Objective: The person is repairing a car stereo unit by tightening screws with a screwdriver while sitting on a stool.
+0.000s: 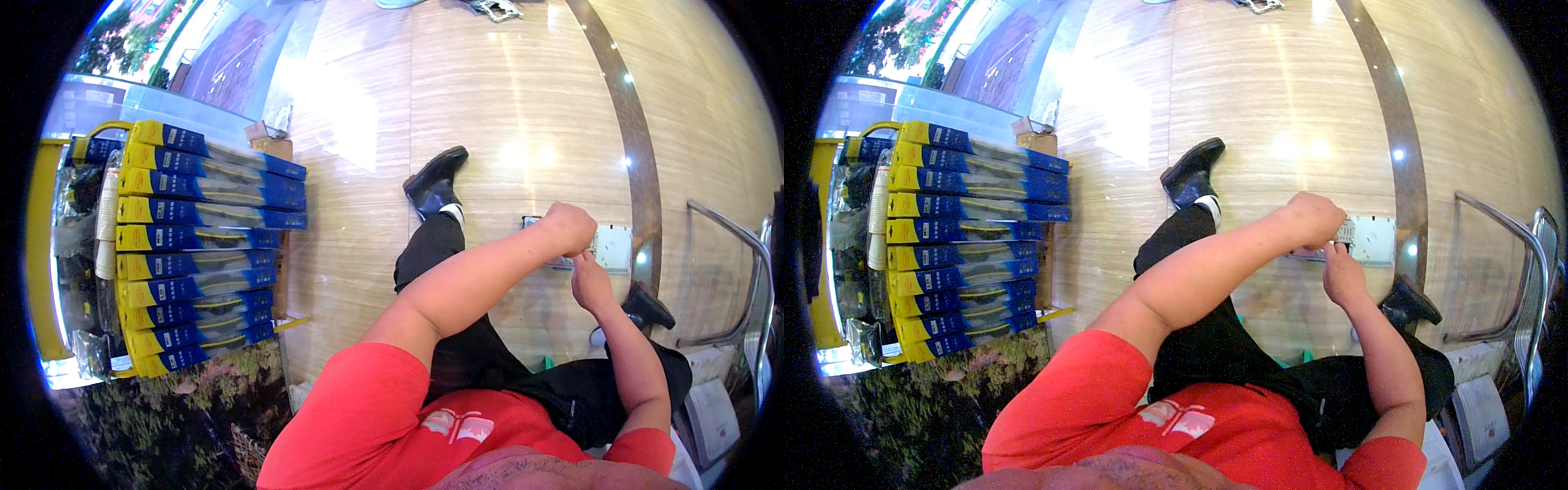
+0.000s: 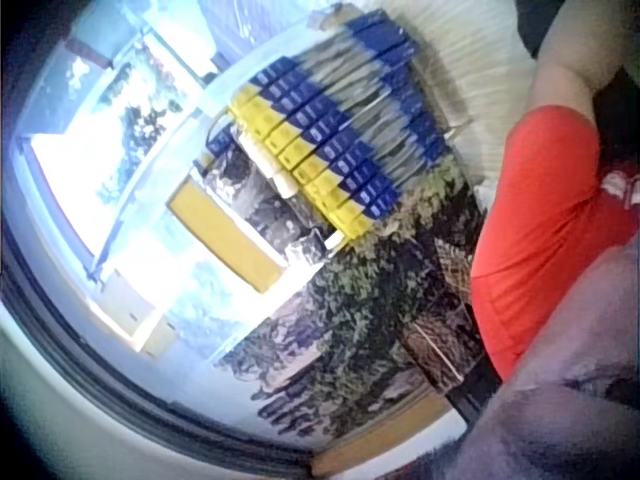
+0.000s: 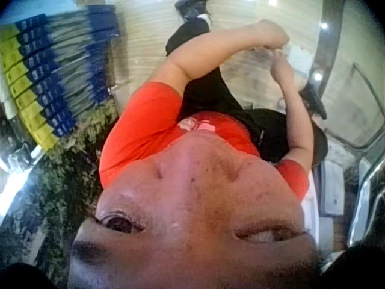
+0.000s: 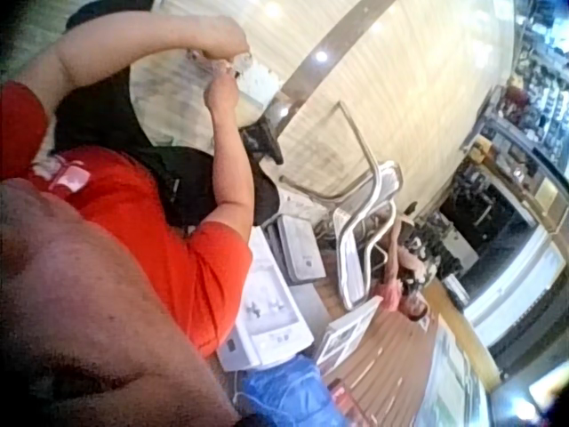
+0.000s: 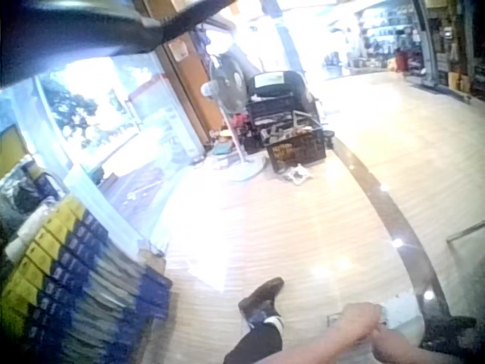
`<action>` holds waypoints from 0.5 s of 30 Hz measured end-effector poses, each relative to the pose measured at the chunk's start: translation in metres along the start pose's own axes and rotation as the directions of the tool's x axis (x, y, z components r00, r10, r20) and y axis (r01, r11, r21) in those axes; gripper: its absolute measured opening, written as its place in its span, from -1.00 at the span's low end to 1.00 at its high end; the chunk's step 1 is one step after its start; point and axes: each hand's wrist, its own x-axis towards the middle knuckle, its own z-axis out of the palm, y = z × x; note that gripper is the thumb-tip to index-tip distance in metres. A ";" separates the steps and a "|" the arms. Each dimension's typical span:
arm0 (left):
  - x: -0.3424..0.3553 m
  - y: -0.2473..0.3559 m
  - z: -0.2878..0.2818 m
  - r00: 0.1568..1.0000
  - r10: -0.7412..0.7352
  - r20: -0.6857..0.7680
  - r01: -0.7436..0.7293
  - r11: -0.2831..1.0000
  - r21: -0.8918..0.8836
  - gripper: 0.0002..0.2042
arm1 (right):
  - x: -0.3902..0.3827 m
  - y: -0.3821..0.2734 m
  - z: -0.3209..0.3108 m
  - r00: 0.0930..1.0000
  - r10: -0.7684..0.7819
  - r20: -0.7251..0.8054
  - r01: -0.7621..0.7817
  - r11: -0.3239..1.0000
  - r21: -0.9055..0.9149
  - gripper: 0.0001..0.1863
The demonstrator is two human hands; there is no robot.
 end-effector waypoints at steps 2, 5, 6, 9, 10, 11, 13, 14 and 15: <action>0.000 -0.001 0.003 1.000 -0.010 -0.018 0.010 1.000 -0.008 -0.75 | 0.002 0.003 0.004 1.000 0.012 0.018 -0.011 1.000 -0.016 -0.72; 0.000 0.000 0.003 1.000 -0.020 -0.016 0.020 1.000 -0.019 -0.73 | 0.006 0.010 0.008 0.997 0.070 0.041 -0.067 0.996 -0.060 -0.65; -0.002 0.001 0.000 1.000 -0.019 -0.008 0.019 1.000 -0.022 -0.72 | 0.006 0.013 0.008 0.996 0.076 0.042 -0.074 0.996 -0.042 -0.64; -0.004 0.002 -0.010 0.997 -0.023 0.080 0.021 0.999 0.028 -0.71 | 0.006 0.014 0.004 0.998 0.053 0.033 -0.053 0.998 0.018 -0.59; -0.005 0.000 -0.011 0.998 -0.019 0.062 0.017 0.999 0.032 -0.71 | 0.004 0.010 0.001 1.000 0.018 0.019 -0.019 0.999 0.039 -0.58; -0.004 -0.002 -0.008 0.999 -0.010 0.046 0.009 0.999 0.031 -0.70 | 0.003 0.007 -0.001 1.000 -0.010 0.008 0.010 0.998 0.057 -0.56; -0.001 -0.003 -0.005 1.000 0.009 0.006 -0.009 1.000 0.019 -0.67 | 0.003 0.011 0.002 1.000 -0.002 0.013 0.001 0.998 0.069 -0.53; 0.000 -0.003 -0.004 1.000 0.013 -0.014 -0.013 1.000 0.001 -0.64 | 0.005 0.016 0.007 1.000 0.019 0.005 -0.019 0.999 0.049 -0.52; -0.001 0.000 -0.007 1.000 0.010 0.005 -0.010 1.000 0.012 -0.66 | 0.004 0.020 0.012 0.999 0.042 0.005 -0.043 0.999 0.031 -0.52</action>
